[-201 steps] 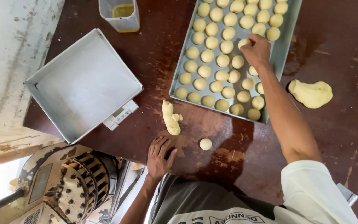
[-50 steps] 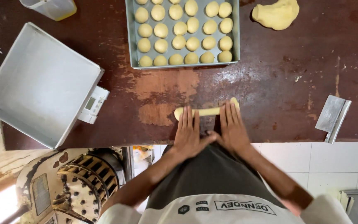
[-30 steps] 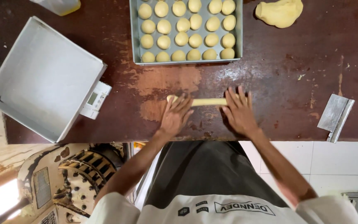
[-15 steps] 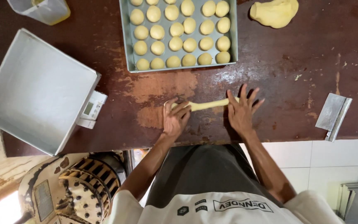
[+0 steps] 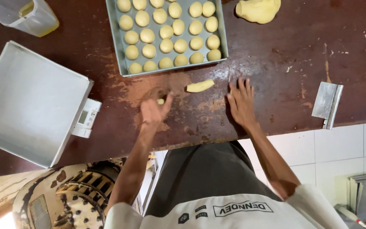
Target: Roll pieces of dough into small uniform balls and arrange them in a baking tray.
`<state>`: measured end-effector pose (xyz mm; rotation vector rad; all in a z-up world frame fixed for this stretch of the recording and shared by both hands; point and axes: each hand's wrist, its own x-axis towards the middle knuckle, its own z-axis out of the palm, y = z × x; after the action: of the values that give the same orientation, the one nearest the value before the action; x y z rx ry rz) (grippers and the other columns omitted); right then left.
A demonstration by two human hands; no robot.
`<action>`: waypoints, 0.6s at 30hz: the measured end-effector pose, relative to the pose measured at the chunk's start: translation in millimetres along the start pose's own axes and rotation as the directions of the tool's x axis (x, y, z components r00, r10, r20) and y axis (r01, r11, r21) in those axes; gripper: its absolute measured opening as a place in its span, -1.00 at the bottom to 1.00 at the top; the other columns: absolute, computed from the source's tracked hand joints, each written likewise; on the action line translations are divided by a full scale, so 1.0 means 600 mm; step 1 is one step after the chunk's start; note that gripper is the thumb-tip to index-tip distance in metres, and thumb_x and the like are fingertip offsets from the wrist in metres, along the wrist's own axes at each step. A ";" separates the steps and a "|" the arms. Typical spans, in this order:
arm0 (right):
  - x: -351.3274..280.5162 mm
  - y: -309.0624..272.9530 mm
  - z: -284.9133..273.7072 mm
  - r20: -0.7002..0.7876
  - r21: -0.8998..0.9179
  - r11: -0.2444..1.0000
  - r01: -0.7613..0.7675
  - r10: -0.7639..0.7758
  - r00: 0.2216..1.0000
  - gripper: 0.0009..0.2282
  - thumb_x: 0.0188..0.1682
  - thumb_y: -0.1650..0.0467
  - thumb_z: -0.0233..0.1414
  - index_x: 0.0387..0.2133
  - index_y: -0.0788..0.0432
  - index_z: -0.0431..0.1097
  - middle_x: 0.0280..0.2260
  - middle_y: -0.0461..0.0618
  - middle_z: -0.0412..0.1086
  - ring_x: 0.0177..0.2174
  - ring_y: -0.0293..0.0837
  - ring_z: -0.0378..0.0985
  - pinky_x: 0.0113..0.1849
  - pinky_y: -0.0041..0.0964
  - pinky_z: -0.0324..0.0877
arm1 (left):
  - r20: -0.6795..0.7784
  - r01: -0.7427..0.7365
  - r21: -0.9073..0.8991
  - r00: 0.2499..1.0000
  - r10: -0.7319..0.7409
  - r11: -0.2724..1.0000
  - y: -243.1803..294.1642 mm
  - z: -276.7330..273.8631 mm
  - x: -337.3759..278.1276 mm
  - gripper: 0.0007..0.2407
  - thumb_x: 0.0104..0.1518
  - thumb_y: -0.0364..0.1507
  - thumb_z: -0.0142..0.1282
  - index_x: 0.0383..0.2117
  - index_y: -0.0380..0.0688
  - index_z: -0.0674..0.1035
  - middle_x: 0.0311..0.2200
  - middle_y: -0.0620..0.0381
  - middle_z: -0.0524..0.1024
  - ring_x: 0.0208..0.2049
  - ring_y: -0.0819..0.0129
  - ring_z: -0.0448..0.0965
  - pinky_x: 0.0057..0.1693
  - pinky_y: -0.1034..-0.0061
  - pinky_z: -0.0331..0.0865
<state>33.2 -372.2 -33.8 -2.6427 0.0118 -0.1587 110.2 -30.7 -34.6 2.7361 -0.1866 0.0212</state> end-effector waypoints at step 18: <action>-0.079 -0.038 -0.044 -0.084 0.688 0.676 -0.265 0.437 0.895 -0.84 -0.12 0.46 0.04 -0.34 0.15 0.58 -0.30 0.02 0.48 -0.29 -0.20 0.42 -0.18 -0.27 0.36 | 0.130 -0.368 0.082 0.925 0.356 0.926 0.221 0.147 0.016 -0.64 0.14 -0.36 0.03 0.09 0.34 0.55 0.11 0.13 0.40 0.10 0.00 0.32 0.07 0.12 0.21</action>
<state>-17.1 -363.0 -5.0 -1.8362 0.4696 -0.2922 101.2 -187.2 -64.4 2.7673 -0.7424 -0.0226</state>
